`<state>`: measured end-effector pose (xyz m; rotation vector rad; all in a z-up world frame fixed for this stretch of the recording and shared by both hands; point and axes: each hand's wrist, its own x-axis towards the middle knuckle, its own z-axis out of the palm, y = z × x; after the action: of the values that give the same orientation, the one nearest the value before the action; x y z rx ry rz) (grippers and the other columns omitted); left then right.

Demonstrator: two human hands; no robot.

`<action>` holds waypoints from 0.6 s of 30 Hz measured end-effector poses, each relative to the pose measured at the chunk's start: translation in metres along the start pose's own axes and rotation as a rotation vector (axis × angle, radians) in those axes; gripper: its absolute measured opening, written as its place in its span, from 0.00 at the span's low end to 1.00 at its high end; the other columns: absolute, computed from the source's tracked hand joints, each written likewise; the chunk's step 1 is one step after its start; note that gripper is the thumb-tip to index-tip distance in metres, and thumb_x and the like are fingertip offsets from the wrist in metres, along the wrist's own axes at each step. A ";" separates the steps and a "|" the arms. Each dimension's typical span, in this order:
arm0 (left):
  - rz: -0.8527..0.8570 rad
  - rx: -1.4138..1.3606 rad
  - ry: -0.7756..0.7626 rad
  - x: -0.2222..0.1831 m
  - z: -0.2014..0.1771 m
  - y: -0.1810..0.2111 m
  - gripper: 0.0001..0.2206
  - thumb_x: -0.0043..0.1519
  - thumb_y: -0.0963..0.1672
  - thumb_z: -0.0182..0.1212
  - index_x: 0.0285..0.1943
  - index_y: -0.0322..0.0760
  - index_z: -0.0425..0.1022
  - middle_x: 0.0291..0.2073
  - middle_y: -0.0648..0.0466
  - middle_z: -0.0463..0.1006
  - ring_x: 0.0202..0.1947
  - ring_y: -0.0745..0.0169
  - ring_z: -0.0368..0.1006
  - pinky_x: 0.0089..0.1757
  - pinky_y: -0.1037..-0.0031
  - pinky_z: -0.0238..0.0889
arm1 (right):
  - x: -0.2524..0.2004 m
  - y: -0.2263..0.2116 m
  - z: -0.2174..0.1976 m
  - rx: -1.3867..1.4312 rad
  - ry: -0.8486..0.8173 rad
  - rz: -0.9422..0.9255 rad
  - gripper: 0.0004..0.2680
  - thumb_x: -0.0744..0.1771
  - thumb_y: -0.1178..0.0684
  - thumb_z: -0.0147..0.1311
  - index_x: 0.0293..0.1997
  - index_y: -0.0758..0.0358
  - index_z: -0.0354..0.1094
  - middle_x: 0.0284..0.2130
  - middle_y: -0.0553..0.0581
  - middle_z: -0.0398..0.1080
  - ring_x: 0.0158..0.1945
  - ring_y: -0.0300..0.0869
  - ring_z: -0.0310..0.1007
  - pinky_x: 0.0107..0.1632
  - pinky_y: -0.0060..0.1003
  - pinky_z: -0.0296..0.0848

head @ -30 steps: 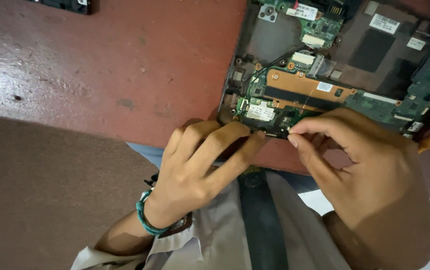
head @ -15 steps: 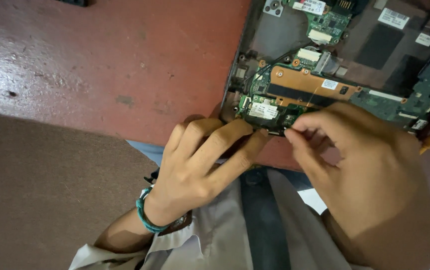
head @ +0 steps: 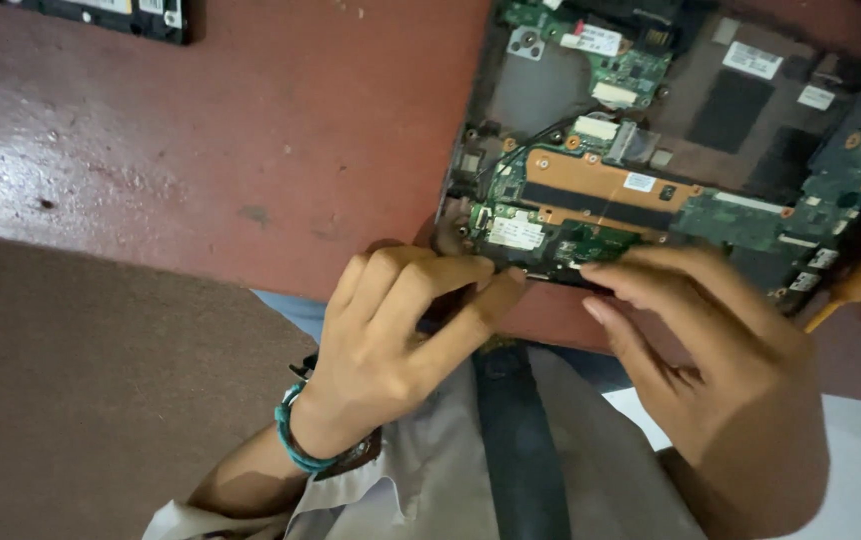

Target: Disassembling a laptop by removing screws and internal components like the cooling fan and hard drive from the motherboard.

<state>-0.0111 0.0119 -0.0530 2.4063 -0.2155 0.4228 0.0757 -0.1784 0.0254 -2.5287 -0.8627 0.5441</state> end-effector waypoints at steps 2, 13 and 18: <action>-0.021 0.020 -0.035 0.001 -0.001 0.002 0.11 0.72 0.37 0.53 0.55 0.44 0.79 0.46 0.52 0.73 0.37 0.53 0.66 0.37 0.66 0.59 | -0.006 0.002 0.003 0.024 0.072 0.053 0.07 0.67 0.64 0.64 0.49 0.72 0.73 0.44 0.65 0.75 0.42 0.48 0.76 0.49 0.41 0.75; 0.051 0.063 -0.032 0.008 0.003 0.005 0.10 0.71 0.37 0.51 0.53 0.41 0.78 0.46 0.50 0.74 0.38 0.51 0.65 0.39 0.64 0.64 | -0.017 0.020 0.025 0.104 0.220 -0.072 0.04 0.69 0.66 0.58 0.48 0.72 0.74 0.44 0.66 0.67 0.41 0.50 0.71 0.45 0.42 0.71; 0.034 0.061 -0.059 0.009 0.005 0.009 0.08 0.71 0.38 0.52 0.53 0.41 0.76 0.47 0.50 0.74 0.40 0.49 0.64 0.40 0.62 0.65 | -0.017 0.029 0.027 0.180 0.227 -0.088 0.02 0.68 0.65 0.58 0.43 0.72 0.72 0.42 0.65 0.69 0.45 0.52 0.71 0.49 0.43 0.72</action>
<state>-0.0036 0.0021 -0.0479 2.4798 -0.2741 0.3795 0.0641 -0.2036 -0.0081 -2.3221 -0.7989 0.2857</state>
